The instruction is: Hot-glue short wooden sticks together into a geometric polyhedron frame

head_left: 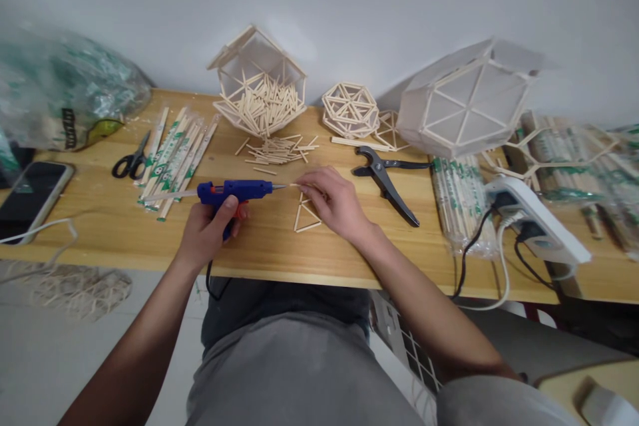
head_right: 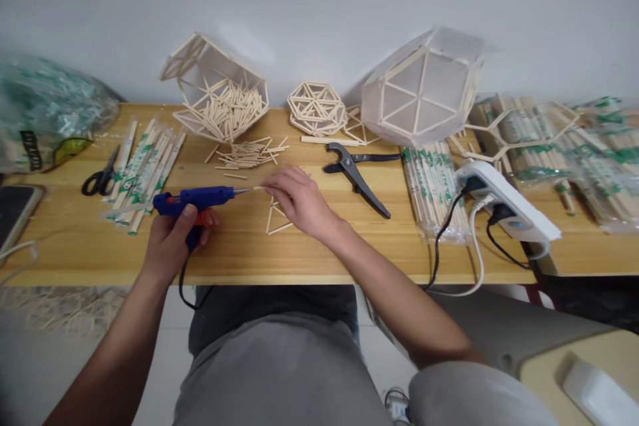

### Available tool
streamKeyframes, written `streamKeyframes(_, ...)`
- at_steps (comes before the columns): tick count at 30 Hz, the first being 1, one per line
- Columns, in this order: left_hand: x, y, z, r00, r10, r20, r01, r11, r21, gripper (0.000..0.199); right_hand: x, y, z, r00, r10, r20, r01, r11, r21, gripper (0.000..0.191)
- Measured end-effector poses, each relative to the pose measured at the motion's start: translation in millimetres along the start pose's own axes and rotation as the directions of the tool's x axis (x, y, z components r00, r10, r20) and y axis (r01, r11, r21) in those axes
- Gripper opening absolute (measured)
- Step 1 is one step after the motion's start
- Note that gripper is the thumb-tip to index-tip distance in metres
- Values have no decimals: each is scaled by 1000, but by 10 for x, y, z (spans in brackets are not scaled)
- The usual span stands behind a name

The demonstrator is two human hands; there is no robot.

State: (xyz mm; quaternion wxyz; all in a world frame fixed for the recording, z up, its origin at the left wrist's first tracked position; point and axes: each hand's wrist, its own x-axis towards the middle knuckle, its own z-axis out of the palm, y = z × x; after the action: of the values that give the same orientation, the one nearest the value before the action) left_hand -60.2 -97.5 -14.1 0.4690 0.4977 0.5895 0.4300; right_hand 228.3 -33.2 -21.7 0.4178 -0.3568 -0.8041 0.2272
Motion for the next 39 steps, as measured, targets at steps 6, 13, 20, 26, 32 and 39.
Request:
streamKeyframes(6,-21,12,16,1000,8,2,-9,1000,12,51,-1,-28,11,1000,-2,-3,2,1000,7,16)
streamKeyframes(13,-8,4,-2,1000,21,14,-22,999,35,55,2,-32,11,1000,-29,-12,29,1000,5,14)
streamKeyframes(20,22,-15,-43,998,39,54,-41,998,47,56,-1,-47,9,1000,-3,9,3,1000,6,16)
streamKeyframes(26,9,25,-2,999,32,15,-33,998,54,56,-8,-34,21,1000,-1,7,1,1000,14,16)
streamKeyframes(32,3,45,9,1000,4,7,-4,997,77,57,-6,-37,19,1000,20,17,-20,1000,15,17)
streamKeyframes(39,8,64,12,1000,5,2,-5,995,95,56,-9,-33,22,1000,14,6,-14,1000,10,17)
